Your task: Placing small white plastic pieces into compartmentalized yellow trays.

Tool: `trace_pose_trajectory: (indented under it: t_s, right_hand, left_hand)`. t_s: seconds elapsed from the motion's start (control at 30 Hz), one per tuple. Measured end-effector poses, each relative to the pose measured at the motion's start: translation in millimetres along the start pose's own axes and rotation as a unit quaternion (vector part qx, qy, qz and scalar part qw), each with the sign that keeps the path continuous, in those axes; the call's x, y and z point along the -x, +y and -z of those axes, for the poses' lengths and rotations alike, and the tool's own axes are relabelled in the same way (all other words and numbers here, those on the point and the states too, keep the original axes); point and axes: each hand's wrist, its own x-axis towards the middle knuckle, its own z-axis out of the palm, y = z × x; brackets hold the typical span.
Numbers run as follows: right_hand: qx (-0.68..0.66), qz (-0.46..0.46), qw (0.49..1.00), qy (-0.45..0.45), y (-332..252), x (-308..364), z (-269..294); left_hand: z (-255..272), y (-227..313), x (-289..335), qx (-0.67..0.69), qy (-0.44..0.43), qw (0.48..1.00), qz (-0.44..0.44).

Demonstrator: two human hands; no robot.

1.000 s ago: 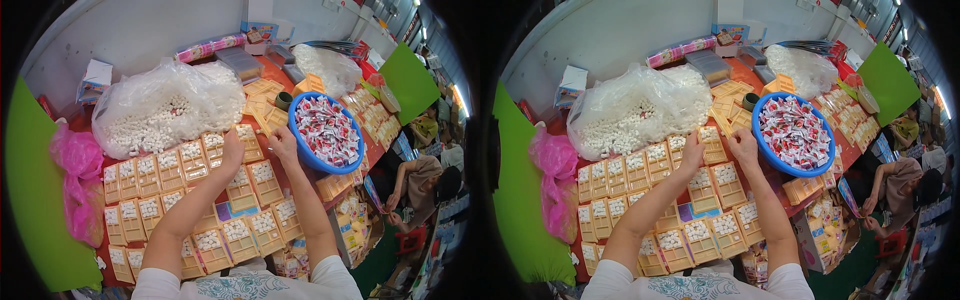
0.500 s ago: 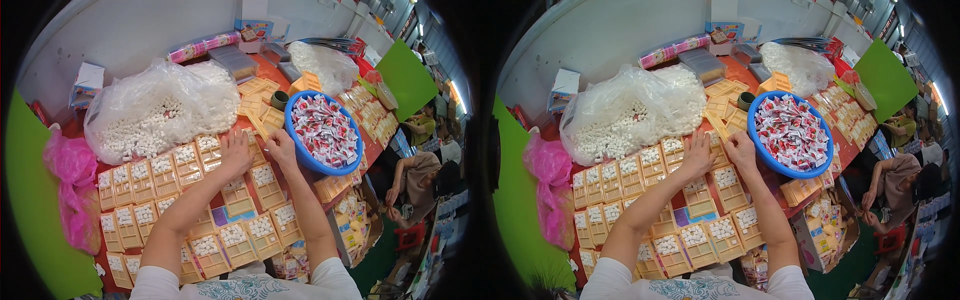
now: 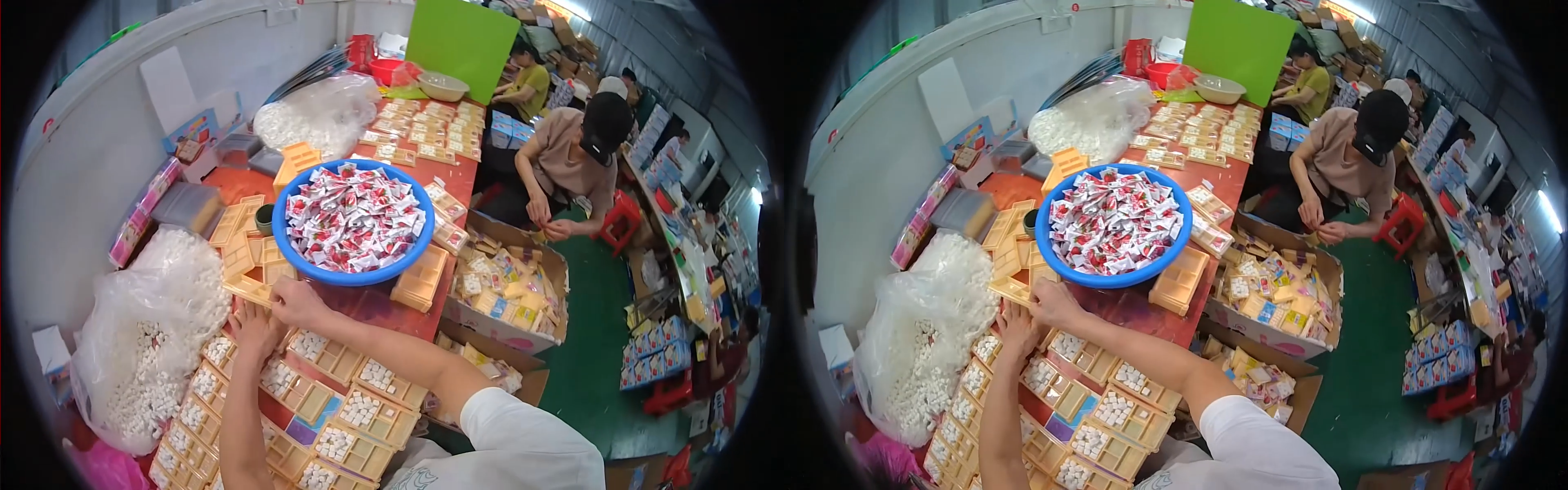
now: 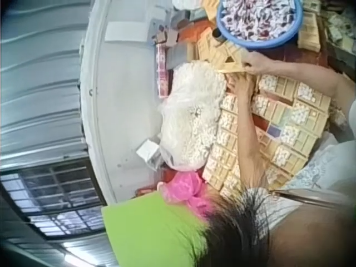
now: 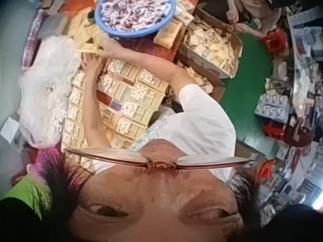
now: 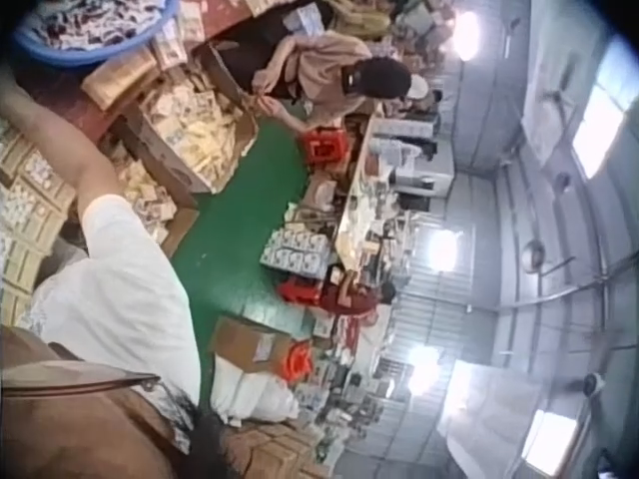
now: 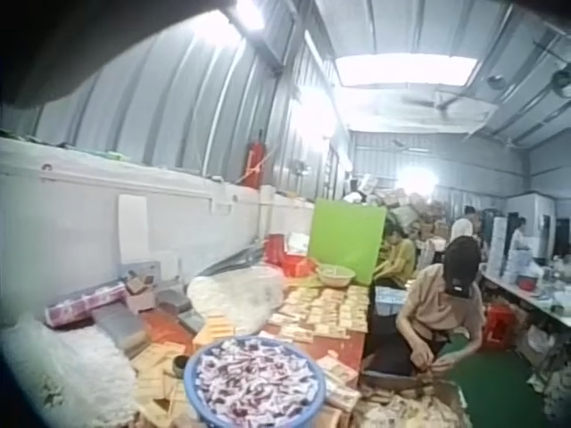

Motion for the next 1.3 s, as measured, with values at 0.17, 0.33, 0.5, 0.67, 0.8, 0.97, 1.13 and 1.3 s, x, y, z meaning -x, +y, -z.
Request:
trace_pose_trajectory:
  t_s: [0.17, 0.33, 0.5, 0.67, 0.8, 0.97, 1.13, 1.3]
  right_hand:
    - [0.006, -0.002, 1.0, -0.003, -5, 1, -2]
    - [0.018, 0.01, 1.0, 0.002, -9, 6, 1]
    - [0.005, 0.004, 1.0, -0.01, -26, 13, -3]
    - [0.067, 0.057, 0.995, 0.044, -25, 25, 0]
    - [0.073, 0.158, 0.985, 0.012, -83, 62, -14]
    - [0.123, 0.263, 0.957, -0.032, -126, 118, -30]
    - [-0.009, 0.282, 0.954, -0.106, -139, 159, -22]
    - [0.049, 0.217, 0.975, 0.01, -124, 159, 20]
  left_hand:
    - [-3, -5, 2, -0.033, 0.051, 0.998, -0.026]
    - [15, 7, 9, -0.011, 0.015, 0.999, -0.042]
    - [15, -18, 19, 0.071, 0.082, 0.994, 0.002]
    - [55, 18, 88, 0.737, 0.06, 0.668, -0.082]
    - [48, 2, 136, 0.886, 0.049, 0.462, -0.005]
    - [8, -24, 180, 0.89, 0.17, 0.421, 0.045]
    - [27, -8, 244, 0.869, 0.182, 0.46, 0.022]
    - [30, -1, 286, 0.848, 0.194, 0.491, 0.052]
